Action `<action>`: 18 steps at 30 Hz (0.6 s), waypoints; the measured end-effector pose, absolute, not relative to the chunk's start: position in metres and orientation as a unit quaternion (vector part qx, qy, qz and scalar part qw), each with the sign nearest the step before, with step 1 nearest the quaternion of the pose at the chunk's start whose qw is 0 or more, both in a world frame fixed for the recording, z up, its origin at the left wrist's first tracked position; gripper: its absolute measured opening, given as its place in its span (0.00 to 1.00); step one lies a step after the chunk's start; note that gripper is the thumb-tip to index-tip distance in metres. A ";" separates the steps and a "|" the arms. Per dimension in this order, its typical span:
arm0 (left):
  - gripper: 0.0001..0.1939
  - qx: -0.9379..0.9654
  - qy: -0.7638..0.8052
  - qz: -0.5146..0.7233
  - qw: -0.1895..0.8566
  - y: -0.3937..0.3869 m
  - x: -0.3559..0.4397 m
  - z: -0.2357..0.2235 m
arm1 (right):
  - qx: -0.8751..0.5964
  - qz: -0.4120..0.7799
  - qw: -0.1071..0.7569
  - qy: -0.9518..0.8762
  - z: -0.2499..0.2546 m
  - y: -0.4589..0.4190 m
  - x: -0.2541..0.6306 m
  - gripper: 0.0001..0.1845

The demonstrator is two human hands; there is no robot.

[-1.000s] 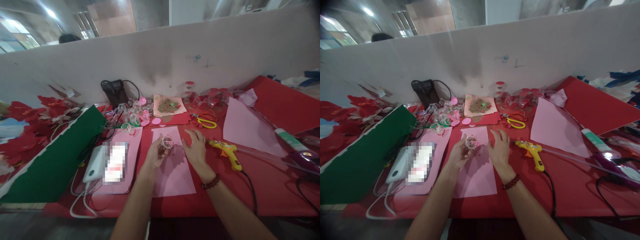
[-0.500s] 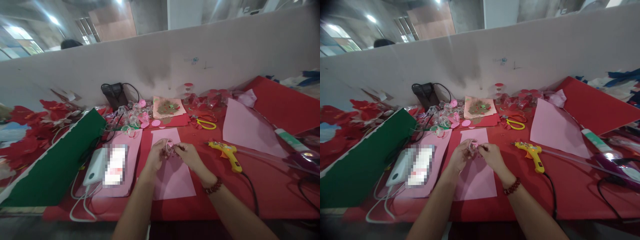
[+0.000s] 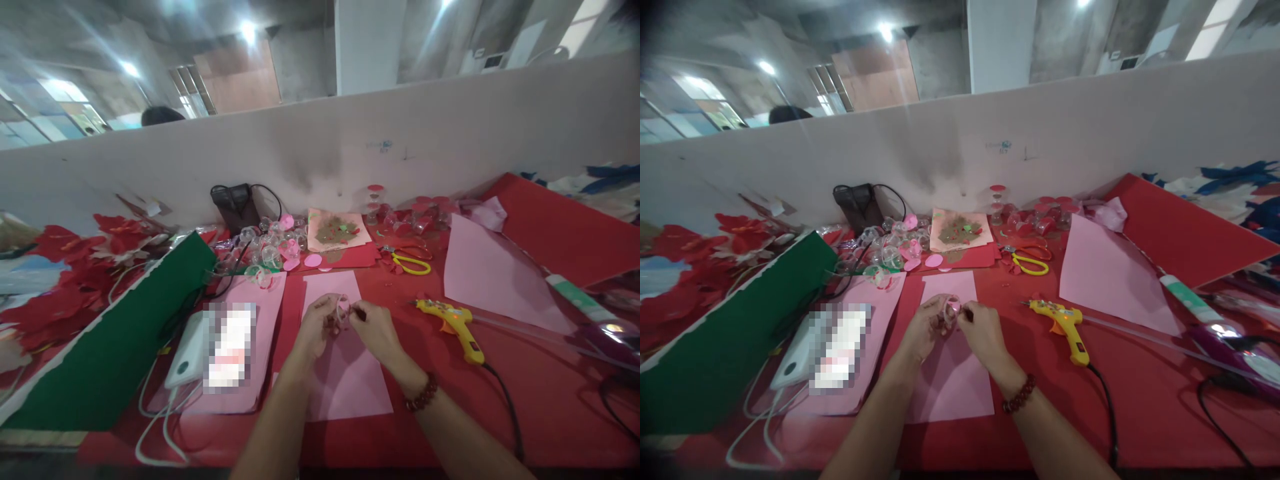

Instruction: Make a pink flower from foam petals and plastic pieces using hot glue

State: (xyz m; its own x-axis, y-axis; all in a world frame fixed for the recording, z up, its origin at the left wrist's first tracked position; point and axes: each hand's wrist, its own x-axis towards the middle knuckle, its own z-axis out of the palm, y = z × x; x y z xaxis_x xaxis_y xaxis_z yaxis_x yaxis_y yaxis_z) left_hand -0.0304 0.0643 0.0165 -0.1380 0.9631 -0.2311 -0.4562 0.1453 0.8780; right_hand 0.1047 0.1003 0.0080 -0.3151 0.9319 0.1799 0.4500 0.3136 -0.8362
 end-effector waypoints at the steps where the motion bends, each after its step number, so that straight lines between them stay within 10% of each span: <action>1: 0.16 0.268 0.463 0.597 0.599 0.064 -0.031 0.017 | -0.469 0.350 0.350 -0.731 0.009 0.100 0.104 0.11; 18: 0.17 0.223 0.442 0.628 0.600 0.064 -0.026 0.019 | -0.439 0.439 0.384 -0.684 0.002 0.105 0.101 0.15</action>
